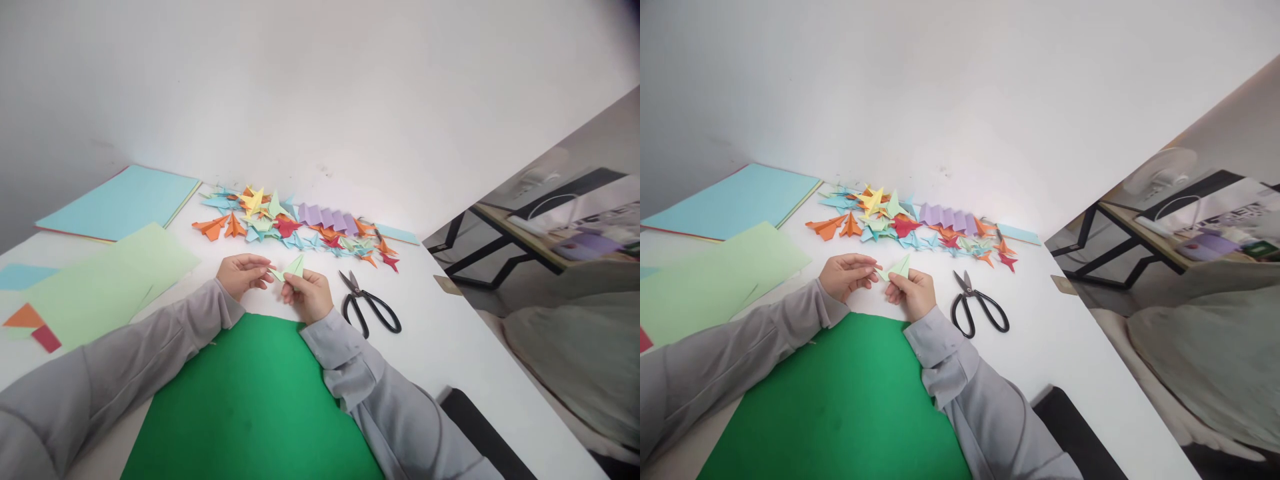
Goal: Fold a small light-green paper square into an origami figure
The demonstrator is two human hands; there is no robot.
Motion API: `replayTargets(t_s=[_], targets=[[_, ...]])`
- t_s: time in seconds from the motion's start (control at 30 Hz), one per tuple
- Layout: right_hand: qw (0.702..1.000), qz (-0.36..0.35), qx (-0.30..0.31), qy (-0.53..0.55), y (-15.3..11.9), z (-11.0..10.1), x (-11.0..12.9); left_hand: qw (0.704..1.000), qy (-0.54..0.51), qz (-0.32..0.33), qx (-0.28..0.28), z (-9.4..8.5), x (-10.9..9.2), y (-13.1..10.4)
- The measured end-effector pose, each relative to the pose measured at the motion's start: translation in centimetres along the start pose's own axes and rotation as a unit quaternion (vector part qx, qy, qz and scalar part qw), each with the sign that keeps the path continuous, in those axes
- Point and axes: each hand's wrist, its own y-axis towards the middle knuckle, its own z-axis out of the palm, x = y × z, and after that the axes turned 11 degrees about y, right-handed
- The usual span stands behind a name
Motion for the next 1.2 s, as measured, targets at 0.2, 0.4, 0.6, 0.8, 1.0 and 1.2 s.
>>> replayTargets(t_s=[0.2, 0.4, 0.6, 0.8, 1.0, 1.2], targets=[[1.000, -0.017, -0.007, -0.006, 0.07, -0.06, -0.14, 1.000, -0.003, -0.002, -0.007, -0.05, -0.02, 0.05], [0.999, -0.040, -0.009, -0.022, -0.01, -0.05, -0.21, 1.000, 0.000, -0.015, -0.018, 0.01, -0.20, 0.02], [0.999, -0.029, 0.001, -0.028, 0.05, -0.20, -0.24, 1.000, 0.005, 0.004, -0.017, 0.05, 0.05, 0.07], [0.999, -0.027, -0.003, -0.035, -0.05, 0.00, -0.22, 1.000, 0.007, 0.003, -0.024, 0.15, -0.14, 0.03], [0.993, -0.067, 0.003, -0.100, -0.23, 0.33, -0.15, 1.000, 0.000, 0.010, -0.024, 0.19, -0.15, 0.06], [0.989, -0.082, -0.012, -0.124, -0.12, 0.21, -0.11, 1.000, -0.005, -0.014, -0.021, 0.11, -0.48, -0.04]])
